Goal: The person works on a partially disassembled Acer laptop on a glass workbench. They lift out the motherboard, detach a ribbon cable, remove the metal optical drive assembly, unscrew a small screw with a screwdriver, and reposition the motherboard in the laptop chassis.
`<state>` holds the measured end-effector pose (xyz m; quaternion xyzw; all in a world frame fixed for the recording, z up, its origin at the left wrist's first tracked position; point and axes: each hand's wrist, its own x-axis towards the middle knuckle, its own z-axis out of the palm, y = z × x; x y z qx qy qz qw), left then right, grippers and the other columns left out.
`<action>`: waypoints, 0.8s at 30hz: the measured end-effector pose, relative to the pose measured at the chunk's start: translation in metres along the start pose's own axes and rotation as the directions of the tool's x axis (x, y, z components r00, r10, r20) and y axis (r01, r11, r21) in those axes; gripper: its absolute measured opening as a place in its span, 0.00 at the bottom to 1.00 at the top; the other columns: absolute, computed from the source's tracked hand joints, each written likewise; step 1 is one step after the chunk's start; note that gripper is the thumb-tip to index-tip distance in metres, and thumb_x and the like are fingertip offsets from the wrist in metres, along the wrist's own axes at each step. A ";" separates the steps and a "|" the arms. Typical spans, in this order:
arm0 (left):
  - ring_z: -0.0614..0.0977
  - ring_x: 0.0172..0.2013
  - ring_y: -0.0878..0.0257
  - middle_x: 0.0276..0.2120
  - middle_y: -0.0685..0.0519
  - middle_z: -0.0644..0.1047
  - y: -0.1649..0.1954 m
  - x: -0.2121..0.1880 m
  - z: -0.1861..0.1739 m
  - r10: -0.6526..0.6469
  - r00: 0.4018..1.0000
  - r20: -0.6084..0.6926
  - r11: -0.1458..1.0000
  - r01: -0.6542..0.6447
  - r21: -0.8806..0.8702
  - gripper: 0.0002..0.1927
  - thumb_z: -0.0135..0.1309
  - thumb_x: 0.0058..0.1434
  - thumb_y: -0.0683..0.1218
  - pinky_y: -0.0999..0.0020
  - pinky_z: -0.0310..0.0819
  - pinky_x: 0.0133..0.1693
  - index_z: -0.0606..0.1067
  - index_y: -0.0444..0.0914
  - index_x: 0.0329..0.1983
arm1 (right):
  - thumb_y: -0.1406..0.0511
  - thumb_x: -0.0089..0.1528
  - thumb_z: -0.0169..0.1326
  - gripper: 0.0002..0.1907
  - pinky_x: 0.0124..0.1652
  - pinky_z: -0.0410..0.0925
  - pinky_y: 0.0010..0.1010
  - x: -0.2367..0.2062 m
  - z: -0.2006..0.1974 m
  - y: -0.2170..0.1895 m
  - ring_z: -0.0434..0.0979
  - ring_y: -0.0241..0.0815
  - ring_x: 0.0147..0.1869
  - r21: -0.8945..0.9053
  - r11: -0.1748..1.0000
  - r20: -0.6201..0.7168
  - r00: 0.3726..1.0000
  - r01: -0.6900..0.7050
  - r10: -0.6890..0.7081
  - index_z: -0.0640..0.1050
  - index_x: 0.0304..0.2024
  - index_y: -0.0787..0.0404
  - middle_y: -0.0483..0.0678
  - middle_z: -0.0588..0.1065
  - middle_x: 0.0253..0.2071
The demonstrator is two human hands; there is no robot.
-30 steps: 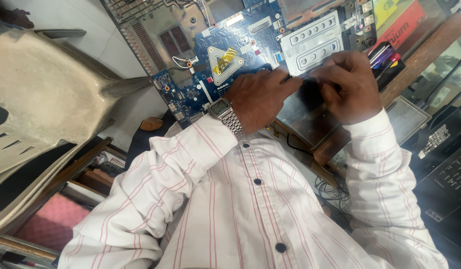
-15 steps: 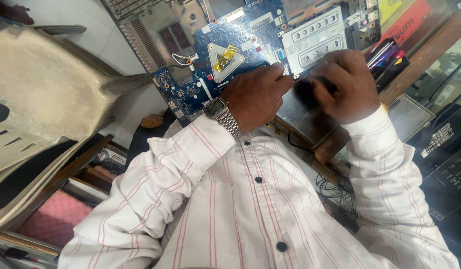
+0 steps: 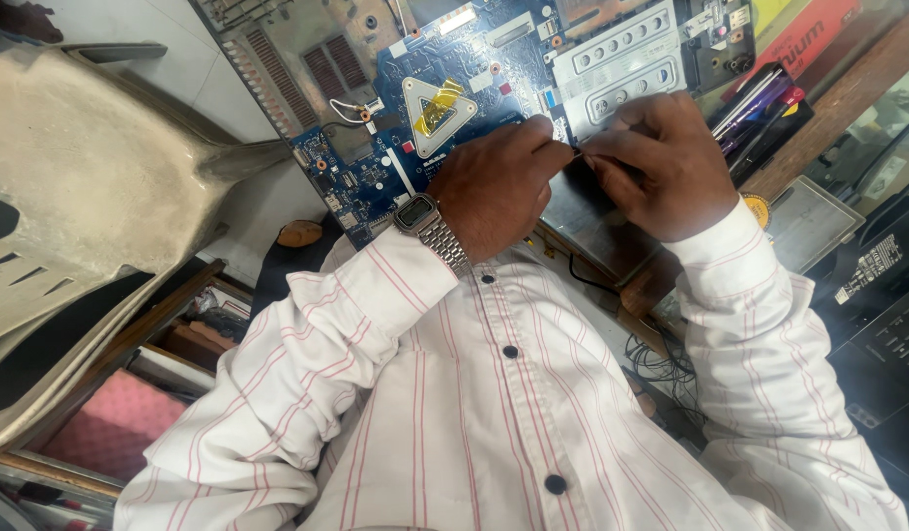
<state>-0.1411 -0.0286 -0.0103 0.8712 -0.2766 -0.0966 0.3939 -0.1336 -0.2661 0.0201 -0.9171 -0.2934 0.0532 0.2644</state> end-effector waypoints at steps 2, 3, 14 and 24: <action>0.81 0.43 0.55 0.41 0.50 0.73 0.001 0.001 -0.002 -0.040 0.999 0.013 0.999 0.041 -0.025 0.12 0.57 0.60 0.41 0.57 0.79 0.41 0.75 0.38 0.48 | 0.70 0.60 0.68 0.14 0.51 0.67 0.40 0.003 -0.001 0.000 0.71 0.52 0.52 0.008 1.000 0.021 1.000 -0.008 0.008 0.83 0.48 0.57 0.50 0.73 0.49; 0.81 0.42 0.54 0.41 0.50 0.73 0.003 0.003 -0.003 -0.071 0.996 0.045 0.997 0.072 -0.033 0.12 0.56 0.61 0.40 0.57 0.78 0.41 0.75 0.38 0.48 | 0.69 0.60 0.68 0.13 0.51 0.66 0.41 0.004 -0.001 -0.001 0.71 0.53 0.52 0.012 1.000 0.033 0.999 -0.012 0.012 0.83 0.48 0.56 0.51 0.73 0.49; 0.79 0.43 0.52 0.41 0.50 0.74 0.018 -0.001 -0.007 -0.065 0.997 0.031 0.995 0.062 0.083 0.09 0.55 0.60 0.40 0.53 0.75 0.42 0.75 0.39 0.44 | 0.72 0.59 0.65 0.14 0.52 0.68 0.41 0.015 -0.009 -0.020 0.72 0.54 0.55 0.036 0.995 0.033 0.995 -0.098 0.097 0.82 0.47 0.58 0.53 0.73 0.48; 0.80 0.38 0.51 0.38 0.48 0.74 0.032 -0.005 -0.039 0.017 0.998 -0.062 0.999 -0.019 -0.030 0.12 0.56 0.64 0.41 0.57 0.75 0.36 0.75 0.36 0.51 | 0.76 0.75 0.57 0.02 0.44 0.69 0.21 -0.099 -0.097 -0.006 0.76 0.33 0.42 0.336 0.802 -0.514 0.617 -0.494 0.596 0.78 0.48 0.67 0.49 0.78 0.44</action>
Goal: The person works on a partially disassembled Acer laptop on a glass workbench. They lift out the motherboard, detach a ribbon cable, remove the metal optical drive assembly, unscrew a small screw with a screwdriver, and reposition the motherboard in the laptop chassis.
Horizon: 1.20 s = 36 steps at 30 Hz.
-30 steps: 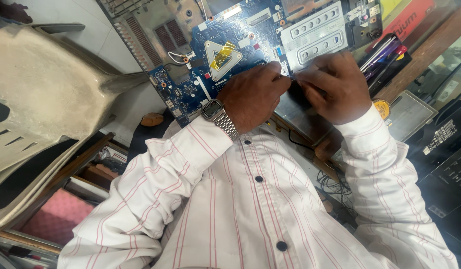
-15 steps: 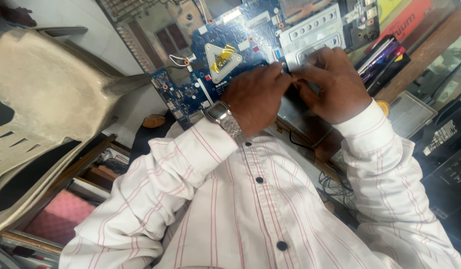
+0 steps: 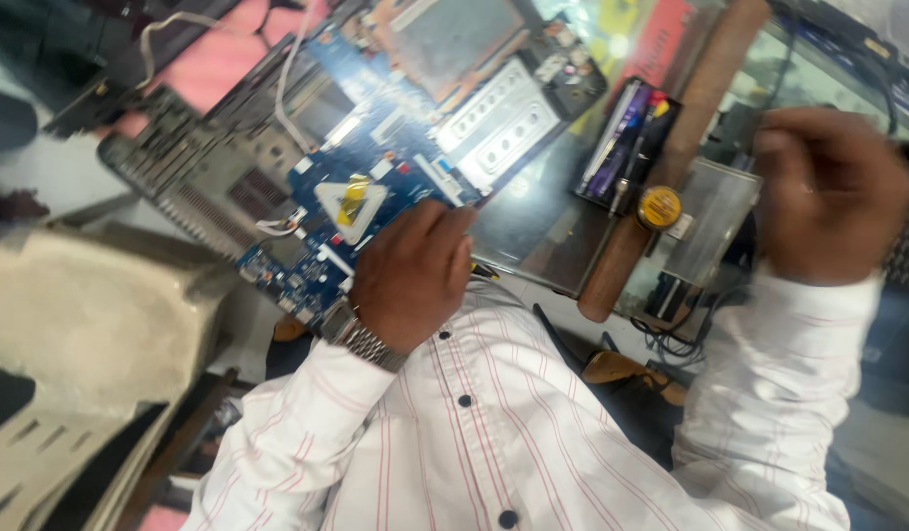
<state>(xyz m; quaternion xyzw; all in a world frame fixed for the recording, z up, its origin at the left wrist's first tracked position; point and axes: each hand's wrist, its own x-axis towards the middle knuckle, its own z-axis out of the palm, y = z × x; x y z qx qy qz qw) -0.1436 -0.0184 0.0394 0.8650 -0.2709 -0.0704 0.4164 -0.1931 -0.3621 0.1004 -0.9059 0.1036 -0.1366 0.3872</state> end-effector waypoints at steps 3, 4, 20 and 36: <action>0.80 0.38 0.51 0.39 0.48 0.75 0.008 0.002 -0.007 0.031 1.000 -0.002 1.000 -0.031 0.007 0.12 0.56 0.65 0.41 0.57 0.75 0.38 0.76 0.36 0.51 | 0.75 0.74 0.53 0.04 0.45 0.70 0.20 -0.030 -0.039 0.029 0.76 0.30 0.45 0.046 0.981 -0.172 0.966 -0.187 0.192 0.76 0.51 0.67 0.46 0.77 0.45; 0.80 0.38 0.51 0.39 0.48 0.75 0.012 0.003 -0.009 0.044 0.999 -0.004 0.999 -0.044 0.006 0.12 0.56 0.65 0.41 0.57 0.76 0.38 0.76 0.36 0.52 | 0.74 0.74 0.53 0.05 0.46 0.72 0.21 -0.041 -0.051 0.035 0.78 0.30 0.46 0.000 0.973 -0.212 0.951 -0.230 0.225 0.75 0.52 0.67 0.45 0.77 0.46; 0.80 0.36 0.49 0.38 0.48 0.75 0.050 0.016 0.035 0.156 0.953 0.260 0.987 -0.163 0.008 0.11 0.56 0.64 0.45 0.55 0.75 0.34 0.77 0.40 0.49 | 0.70 0.67 0.62 0.08 0.38 0.72 0.29 -0.151 0.018 0.009 0.81 0.41 0.37 -0.208 0.913 -0.196 0.930 -0.350 0.312 0.80 0.47 0.66 0.54 0.79 0.39; 0.83 0.36 0.50 0.39 0.49 0.79 0.055 -0.001 0.018 0.049 0.980 0.194 0.996 -0.063 0.069 0.11 0.58 0.64 0.45 0.58 0.77 0.34 0.78 0.39 0.49 | 0.74 0.66 0.56 0.29 0.39 0.73 0.36 -0.021 0.062 0.055 0.80 0.45 0.39 -0.033 0.987 -0.056 0.987 -0.155 0.153 0.66 0.68 0.57 0.52 0.77 0.39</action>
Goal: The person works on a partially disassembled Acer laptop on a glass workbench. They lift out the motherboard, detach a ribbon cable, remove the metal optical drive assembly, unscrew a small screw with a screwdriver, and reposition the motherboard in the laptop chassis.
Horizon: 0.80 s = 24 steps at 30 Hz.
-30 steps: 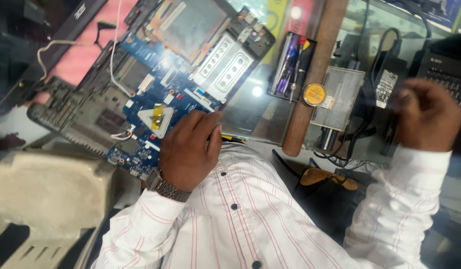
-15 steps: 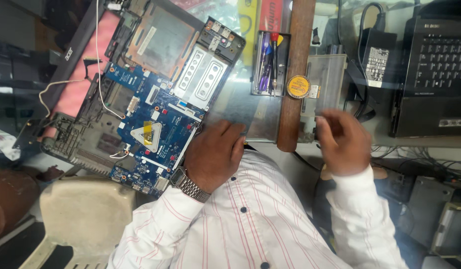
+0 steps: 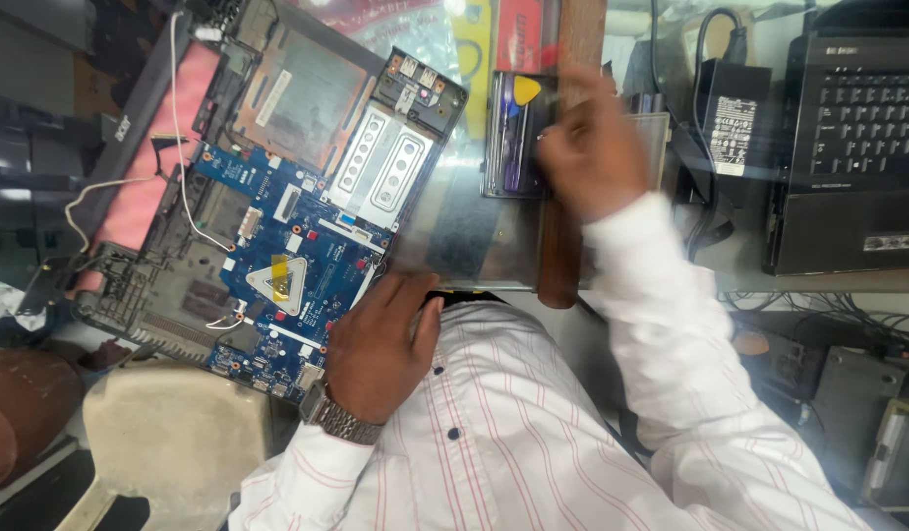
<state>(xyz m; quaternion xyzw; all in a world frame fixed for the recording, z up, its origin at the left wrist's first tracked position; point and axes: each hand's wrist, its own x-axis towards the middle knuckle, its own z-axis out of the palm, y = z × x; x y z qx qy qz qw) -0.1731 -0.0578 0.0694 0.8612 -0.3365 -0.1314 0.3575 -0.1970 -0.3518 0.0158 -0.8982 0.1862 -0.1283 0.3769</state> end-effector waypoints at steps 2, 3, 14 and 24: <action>0.83 0.35 0.51 0.39 0.50 0.79 -0.003 -0.003 0.000 -0.022 1.000 0.006 1.000 0.022 0.005 0.11 0.58 0.64 0.45 0.58 0.77 0.33 0.78 0.39 0.49 | 0.79 0.66 0.54 0.32 0.33 0.68 0.26 -0.008 -0.040 0.007 0.72 0.34 0.32 0.164 0.986 -0.145 0.989 0.000 0.024 0.65 0.70 0.56 0.45 0.72 0.36; 0.83 0.35 0.51 0.38 0.50 0.79 -0.005 -0.003 0.000 -0.034 0.999 0.009 0.999 0.034 0.008 0.11 0.58 0.64 0.45 0.58 0.77 0.33 0.78 0.39 0.49 | 0.80 0.66 0.52 0.33 0.33 0.68 0.25 -0.015 -0.061 0.014 0.70 0.32 0.31 0.301 0.951 -0.179 0.974 -0.078 0.137 0.64 0.70 0.55 0.43 0.71 0.36; 0.81 0.35 0.47 0.39 0.48 0.78 0.007 0.044 0.029 0.077 0.982 0.170 0.997 -0.076 -0.013 0.14 0.56 0.64 0.47 0.53 0.75 0.33 0.77 0.40 0.52 | 0.72 0.67 0.55 0.11 0.34 0.66 0.36 -0.093 -0.087 0.031 0.73 0.45 0.34 -0.314 0.949 -0.109 0.994 -0.006 -0.030 0.80 0.51 0.62 0.52 0.72 0.36; 0.80 0.36 0.47 0.38 0.48 0.76 0.028 0.065 0.045 0.137 0.953 0.271 0.988 -0.152 0.036 0.13 0.54 0.65 0.47 0.52 0.75 0.35 0.76 0.42 0.52 | 0.56 0.60 0.65 0.19 0.31 0.71 0.43 -0.054 -0.066 0.010 0.79 0.50 0.41 -0.677 0.735 0.201 0.969 0.031 0.144 0.82 0.51 0.51 0.48 0.72 0.42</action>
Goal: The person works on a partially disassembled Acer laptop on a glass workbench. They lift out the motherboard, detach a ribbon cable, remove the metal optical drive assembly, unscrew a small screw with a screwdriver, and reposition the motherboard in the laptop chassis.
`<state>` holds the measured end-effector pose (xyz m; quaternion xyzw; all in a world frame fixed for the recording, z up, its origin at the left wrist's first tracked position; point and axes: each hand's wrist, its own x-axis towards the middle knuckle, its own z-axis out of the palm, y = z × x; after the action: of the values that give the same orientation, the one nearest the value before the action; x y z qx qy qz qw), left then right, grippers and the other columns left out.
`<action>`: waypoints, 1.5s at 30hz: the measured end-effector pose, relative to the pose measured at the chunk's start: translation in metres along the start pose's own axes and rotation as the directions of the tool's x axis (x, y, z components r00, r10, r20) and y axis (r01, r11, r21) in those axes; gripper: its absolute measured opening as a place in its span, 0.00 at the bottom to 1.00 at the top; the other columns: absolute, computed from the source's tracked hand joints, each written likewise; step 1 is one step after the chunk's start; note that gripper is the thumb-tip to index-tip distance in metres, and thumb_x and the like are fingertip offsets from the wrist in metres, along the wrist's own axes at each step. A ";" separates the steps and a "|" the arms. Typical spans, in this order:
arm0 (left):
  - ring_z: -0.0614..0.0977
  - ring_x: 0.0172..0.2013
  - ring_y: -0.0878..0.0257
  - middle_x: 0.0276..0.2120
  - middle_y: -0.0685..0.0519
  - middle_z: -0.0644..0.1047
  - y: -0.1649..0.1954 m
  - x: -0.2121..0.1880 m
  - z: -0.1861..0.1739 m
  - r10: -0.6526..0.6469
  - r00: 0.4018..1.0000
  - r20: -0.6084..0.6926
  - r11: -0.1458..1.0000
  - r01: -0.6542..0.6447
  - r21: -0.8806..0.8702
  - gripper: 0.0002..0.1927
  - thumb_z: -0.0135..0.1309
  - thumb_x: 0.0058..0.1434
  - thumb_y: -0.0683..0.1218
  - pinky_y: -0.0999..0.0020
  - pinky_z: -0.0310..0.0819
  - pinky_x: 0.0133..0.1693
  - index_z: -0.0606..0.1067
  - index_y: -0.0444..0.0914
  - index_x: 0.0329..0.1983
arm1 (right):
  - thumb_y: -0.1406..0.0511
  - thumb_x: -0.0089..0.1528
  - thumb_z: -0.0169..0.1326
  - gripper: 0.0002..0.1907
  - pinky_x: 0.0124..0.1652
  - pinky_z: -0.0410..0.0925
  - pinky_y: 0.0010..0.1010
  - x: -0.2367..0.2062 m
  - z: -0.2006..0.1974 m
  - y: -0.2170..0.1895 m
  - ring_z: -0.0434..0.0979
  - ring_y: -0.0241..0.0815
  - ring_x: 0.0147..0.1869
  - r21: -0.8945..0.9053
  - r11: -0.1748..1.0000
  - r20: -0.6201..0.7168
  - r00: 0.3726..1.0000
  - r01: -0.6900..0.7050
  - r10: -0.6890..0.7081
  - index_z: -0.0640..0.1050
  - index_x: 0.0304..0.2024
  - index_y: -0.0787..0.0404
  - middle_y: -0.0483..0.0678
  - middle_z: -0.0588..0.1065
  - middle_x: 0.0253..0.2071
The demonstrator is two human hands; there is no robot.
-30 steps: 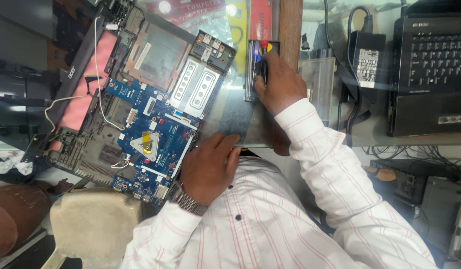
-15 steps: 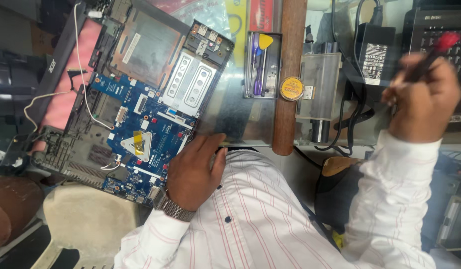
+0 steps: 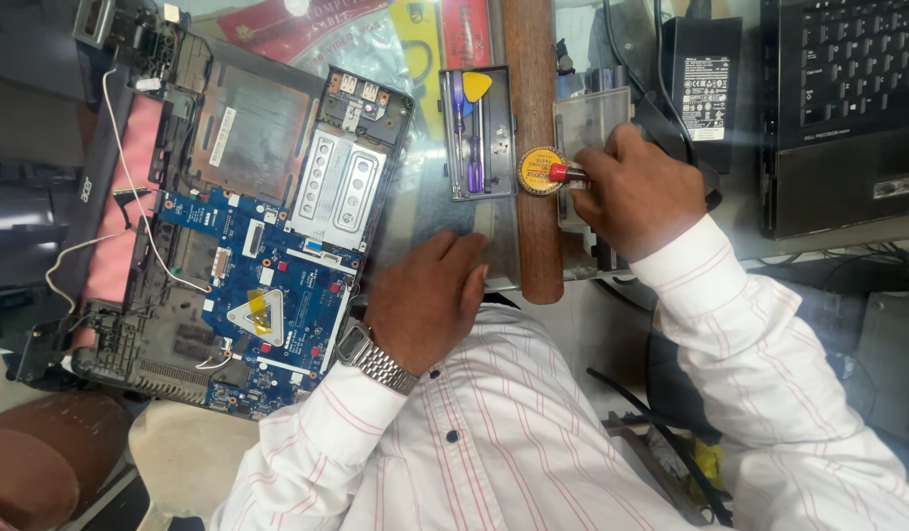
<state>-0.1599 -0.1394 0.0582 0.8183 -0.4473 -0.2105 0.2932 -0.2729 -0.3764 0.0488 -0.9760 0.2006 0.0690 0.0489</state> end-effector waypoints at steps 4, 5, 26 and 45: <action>0.81 0.36 0.47 0.39 0.49 0.77 -0.011 -0.006 -0.009 -0.064 0.998 0.008 0.998 0.064 -0.002 0.14 0.54 0.64 0.47 0.52 0.76 0.33 0.76 0.42 0.52 | 0.56 0.63 0.64 0.18 0.33 0.72 0.41 -0.011 -0.029 -0.002 0.79 0.47 0.39 0.112 0.993 -0.049 0.998 -0.042 0.047 0.81 0.54 0.53 0.47 0.73 0.42; 0.81 0.37 0.48 0.39 0.49 0.77 -0.014 -0.007 -0.011 -0.060 0.998 -0.017 0.998 0.060 -0.014 0.14 0.54 0.65 0.47 0.53 0.76 0.34 0.76 0.42 0.53 | 0.56 0.61 0.64 0.18 0.32 0.72 0.41 -0.016 -0.031 -0.008 0.79 0.47 0.38 0.121 0.993 -0.019 1.000 0.005 -0.003 0.82 0.52 0.52 0.47 0.73 0.41; 0.81 0.41 0.50 0.42 0.49 0.76 -0.012 0.028 0.003 0.077 0.995 -0.065 0.996 -0.079 -0.029 0.19 0.54 0.65 0.47 0.54 0.77 0.37 0.72 0.41 0.59 | 0.55 0.61 0.58 0.14 0.31 0.70 0.51 -0.004 0.036 -0.033 0.80 0.58 0.35 0.001 0.974 0.053 0.973 -0.226 0.226 0.76 0.37 0.58 0.52 0.78 0.34; 0.82 0.40 0.49 0.40 0.48 0.76 -0.035 0.003 -0.002 0.025 0.981 -0.194 0.993 -0.047 -0.106 0.17 0.56 0.65 0.46 0.55 0.77 0.38 0.73 0.41 0.56 | 0.52 0.59 0.60 0.17 0.39 0.72 0.53 0.009 0.015 -0.020 0.80 0.65 0.36 -0.001 0.944 0.207 0.923 -0.330 0.323 0.84 0.35 0.59 0.60 0.79 0.31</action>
<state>-0.1359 -0.1265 0.0361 0.8091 -0.4192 -0.1494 0.3838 -0.2590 -0.3598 0.0336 -0.9156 0.3555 0.1728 0.0735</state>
